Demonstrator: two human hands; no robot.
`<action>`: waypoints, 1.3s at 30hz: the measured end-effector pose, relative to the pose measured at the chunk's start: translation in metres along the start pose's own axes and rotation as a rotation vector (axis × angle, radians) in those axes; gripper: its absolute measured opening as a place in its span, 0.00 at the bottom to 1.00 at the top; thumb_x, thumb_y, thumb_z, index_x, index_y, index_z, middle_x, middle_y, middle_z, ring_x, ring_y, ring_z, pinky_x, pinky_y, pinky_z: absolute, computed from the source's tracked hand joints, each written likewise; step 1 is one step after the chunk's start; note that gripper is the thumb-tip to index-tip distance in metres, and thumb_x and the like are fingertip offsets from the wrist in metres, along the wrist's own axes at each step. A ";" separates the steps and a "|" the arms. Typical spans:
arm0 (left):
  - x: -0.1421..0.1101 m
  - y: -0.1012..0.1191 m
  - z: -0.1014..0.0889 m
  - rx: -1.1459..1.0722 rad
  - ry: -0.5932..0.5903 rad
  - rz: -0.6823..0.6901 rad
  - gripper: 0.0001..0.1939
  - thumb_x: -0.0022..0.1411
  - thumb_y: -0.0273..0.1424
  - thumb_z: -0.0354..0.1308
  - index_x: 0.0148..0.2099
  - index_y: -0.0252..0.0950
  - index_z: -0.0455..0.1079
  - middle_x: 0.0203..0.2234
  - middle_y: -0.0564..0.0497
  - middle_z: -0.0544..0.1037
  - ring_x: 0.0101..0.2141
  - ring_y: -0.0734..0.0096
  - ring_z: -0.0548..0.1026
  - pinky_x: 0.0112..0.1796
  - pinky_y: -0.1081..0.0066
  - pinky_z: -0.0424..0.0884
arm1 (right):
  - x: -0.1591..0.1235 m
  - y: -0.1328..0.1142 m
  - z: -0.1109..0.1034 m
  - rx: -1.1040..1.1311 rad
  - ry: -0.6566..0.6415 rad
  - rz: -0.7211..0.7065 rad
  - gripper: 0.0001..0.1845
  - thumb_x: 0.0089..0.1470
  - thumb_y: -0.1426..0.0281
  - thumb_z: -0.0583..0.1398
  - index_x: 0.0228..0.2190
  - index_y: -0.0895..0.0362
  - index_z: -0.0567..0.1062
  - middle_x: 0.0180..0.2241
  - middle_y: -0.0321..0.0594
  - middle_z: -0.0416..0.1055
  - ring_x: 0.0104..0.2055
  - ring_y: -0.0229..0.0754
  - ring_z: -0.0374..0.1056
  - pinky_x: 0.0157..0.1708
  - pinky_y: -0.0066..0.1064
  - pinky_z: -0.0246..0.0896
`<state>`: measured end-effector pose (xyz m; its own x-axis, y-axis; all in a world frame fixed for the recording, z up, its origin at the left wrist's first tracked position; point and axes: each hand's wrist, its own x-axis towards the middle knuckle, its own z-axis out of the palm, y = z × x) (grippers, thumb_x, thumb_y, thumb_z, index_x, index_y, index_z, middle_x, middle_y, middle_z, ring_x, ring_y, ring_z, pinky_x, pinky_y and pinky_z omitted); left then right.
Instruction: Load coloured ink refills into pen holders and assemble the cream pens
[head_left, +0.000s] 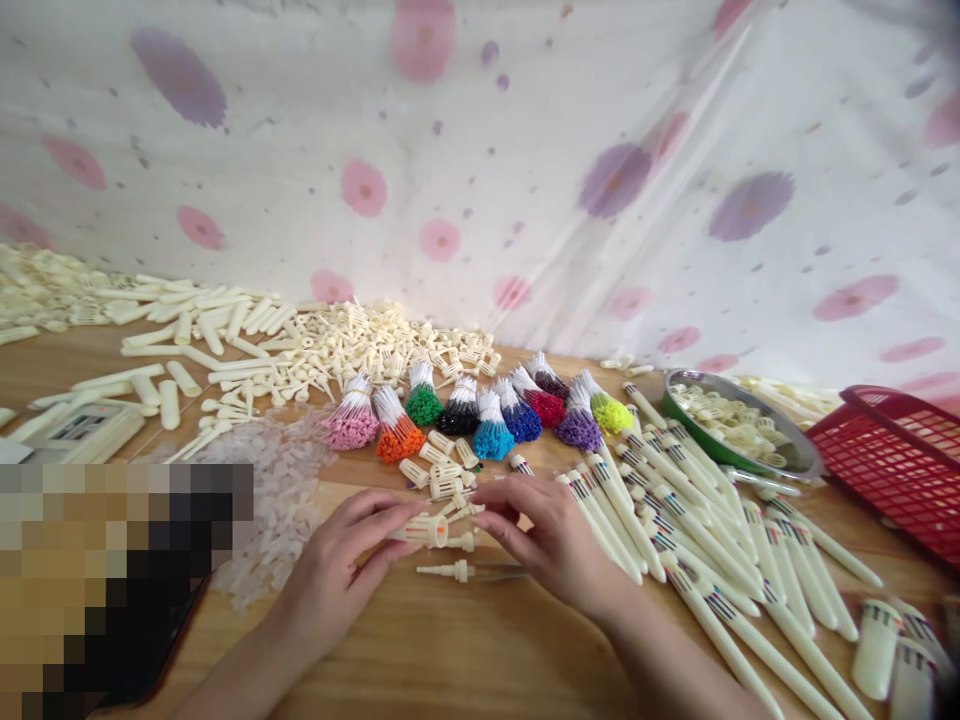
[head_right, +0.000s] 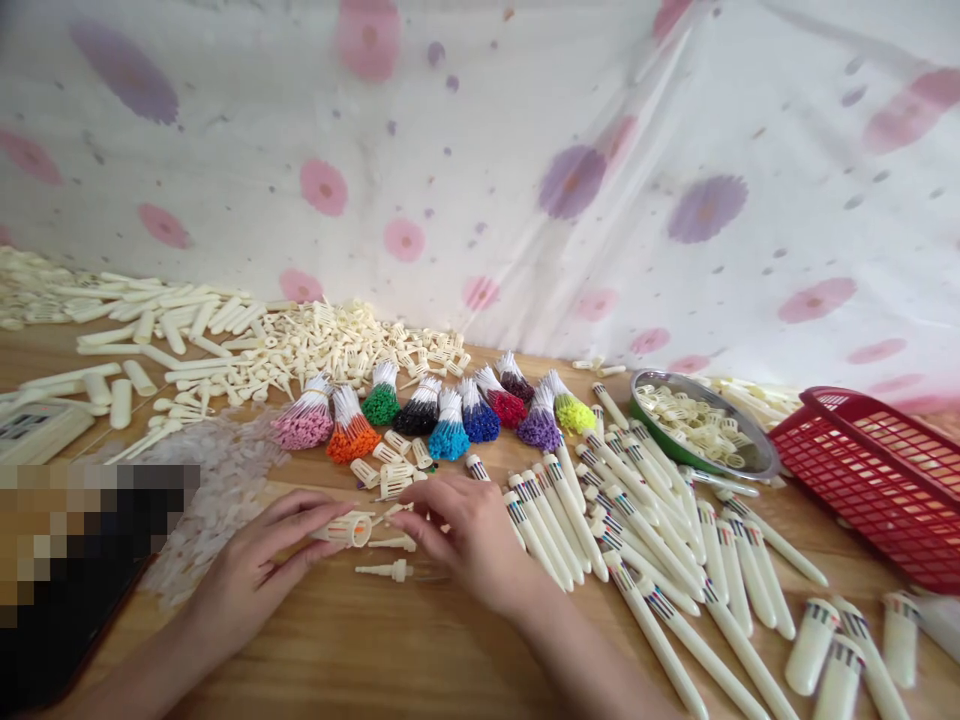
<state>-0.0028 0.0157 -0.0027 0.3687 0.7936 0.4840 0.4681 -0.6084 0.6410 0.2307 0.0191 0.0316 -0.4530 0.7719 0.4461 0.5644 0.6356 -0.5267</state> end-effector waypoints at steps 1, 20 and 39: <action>0.000 0.000 0.000 -0.010 0.000 -0.002 0.15 0.60 0.26 0.52 0.49 0.44 0.70 0.38 0.50 0.75 0.40 0.69 0.75 0.40 0.72 0.73 | -0.004 0.003 -0.005 -0.015 -0.098 0.033 0.11 0.58 0.62 0.56 0.34 0.57 0.71 0.27 0.38 0.71 0.27 0.36 0.67 0.27 0.26 0.58; -0.002 -0.003 0.007 -0.216 -0.023 -0.224 0.09 0.56 0.31 0.58 0.41 0.41 0.73 0.37 0.51 0.76 0.41 0.69 0.75 0.42 0.73 0.72 | -0.037 0.011 -0.020 -0.106 -0.043 0.141 0.06 0.59 0.72 0.54 0.39 0.56 0.67 0.32 0.40 0.72 0.33 0.39 0.69 0.32 0.28 0.63; -0.001 0.000 0.007 -0.234 -0.038 -0.267 0.09 0.56 0.33 0.59 0.40 0.41 0.74 0.37 0.50 0.77 0.39 0.67 0.75 0.41 0.70 0.73 | -0.005 -0.022 -0.014 -0.099 -0.019 -0.014 0.07 0.58 0.68 0.56 0.31 0.57 0.73 0.26 0.38 0.73 0.30 0.38 0.66 0.29 0.28 0.59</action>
<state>0.0028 0.0143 -0.0075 0.2899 0.9207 0.2611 0.3568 -0.3571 0.8632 0.2300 0.0011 0.0511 -0.4738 0.7634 0.4390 0.6231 0.6429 -0.4455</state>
